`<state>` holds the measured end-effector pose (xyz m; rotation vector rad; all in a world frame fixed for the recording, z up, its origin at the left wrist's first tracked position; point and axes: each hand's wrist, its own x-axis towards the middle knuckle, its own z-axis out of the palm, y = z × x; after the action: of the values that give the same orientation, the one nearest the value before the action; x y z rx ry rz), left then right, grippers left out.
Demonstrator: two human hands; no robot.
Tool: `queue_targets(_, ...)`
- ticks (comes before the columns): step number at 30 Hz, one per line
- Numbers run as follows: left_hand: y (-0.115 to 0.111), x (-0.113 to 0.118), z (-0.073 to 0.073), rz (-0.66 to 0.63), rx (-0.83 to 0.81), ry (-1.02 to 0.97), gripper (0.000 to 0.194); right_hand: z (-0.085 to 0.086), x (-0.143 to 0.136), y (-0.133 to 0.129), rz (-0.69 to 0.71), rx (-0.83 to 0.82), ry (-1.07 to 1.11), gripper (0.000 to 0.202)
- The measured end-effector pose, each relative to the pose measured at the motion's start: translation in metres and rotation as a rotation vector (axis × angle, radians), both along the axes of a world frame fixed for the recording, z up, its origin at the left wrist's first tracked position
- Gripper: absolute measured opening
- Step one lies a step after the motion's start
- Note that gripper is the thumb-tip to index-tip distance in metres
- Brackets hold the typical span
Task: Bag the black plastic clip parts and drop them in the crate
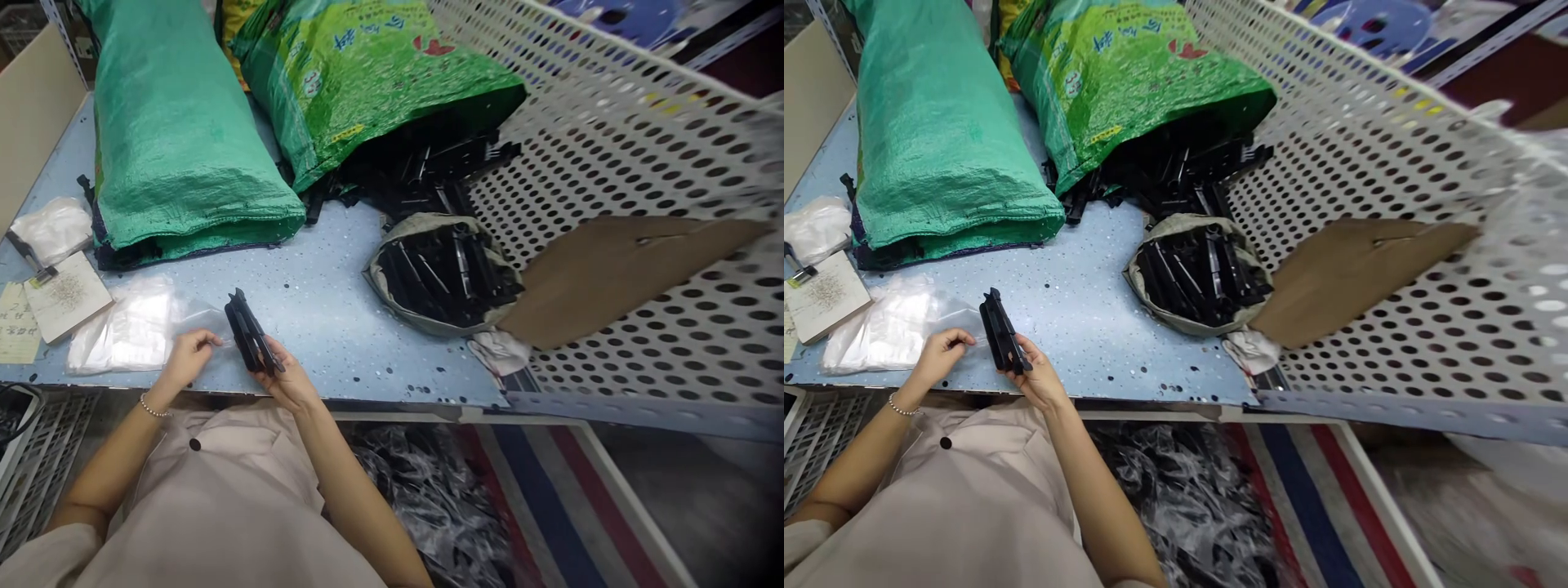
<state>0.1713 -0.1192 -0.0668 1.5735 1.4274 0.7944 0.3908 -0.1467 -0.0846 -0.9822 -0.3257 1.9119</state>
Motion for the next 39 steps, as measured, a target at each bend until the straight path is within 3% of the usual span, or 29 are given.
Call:
queue_targets(2, 0.004, -0.004, -0.001, 0.010, 0.029, 0.007, 0.037, 0.001, 0.003, 0.000, -0.008, 0.000, -0.020, 0.054)
queue_targets(6, 0.012, -0.009, 0.003, -0.156, 0.065, 0.063, 0.050, 0.001, 0.010, -0.001, -0.033, 0.020, -0.017, 0.051)
queue_targets(8, 0.014, -0.011, 0.006, -0.130, 0.096, 0.104, 0.050, -0.001, 0.018, -0.002, -0.061, 0.025, -0.030, 0.049)
queue_targets(10, 0.015, -0.013, 0.009, -0.076, 0.120, 0.145, 0.047, -0.002, 0.028, -0.003, -0.096, 0.035, -0.062, 0.049)
queue_targets(15, 0.014, -0.003, 0.011, -0.191, 0.043, 0.126, 0.037, 0.001, 0.043, -0.007, -0.140, 0.067, -0.107, 0.054)
queue_targets(18, 0.014, 0.014, 0.006, -0.073, -0.018, 0.041, 0.019, 0.005, 0.039, -0.008, -0.129, 0.059, -0.117, 0.056)
queue_targets(20, 0.017, 0.024, 0.002, -0.085, -0.015, 0.011, 0.011, 0.007, 0.038, -0.007, -0.127, 0.050, -0.115, 0.057)
queue_targets(23, 0.022, 0.031, -0.005, -0.176, 0.166, 0.042, 0.021, 0.011, 0.044, -0.005, -0.165, 0.044, -0.121, 0.056)
queue_targets(26, 0.027, 0.034, -0.008, -0.177, 0.361, 0.120, 0.035, 0.022, 0.051, -0.012, -0.187, 0.073, -0.120, 0.049)
queue_targets(31, 0.028, 0.044, -0.010, -0.151, 0.407, 0.101, 0.038, 0.033, 0.046, -0.040, 0.012, 0.065, -0.016, 0.043)
queue_targets(36, 0.028, 0.046, -0.011, -0.025, 0.481, 0.164, 0.040, 0.030, 0.053, -0.054, -0.149, -0.015, -0.020, 0.042)
queue_targets(39, 0.029, 0.050, -0.010, -0.034, 0.545, 0.162, 0.040, 0.034, 0.051, -0.061, -0.107, -0.037, -0.009, 0.039)
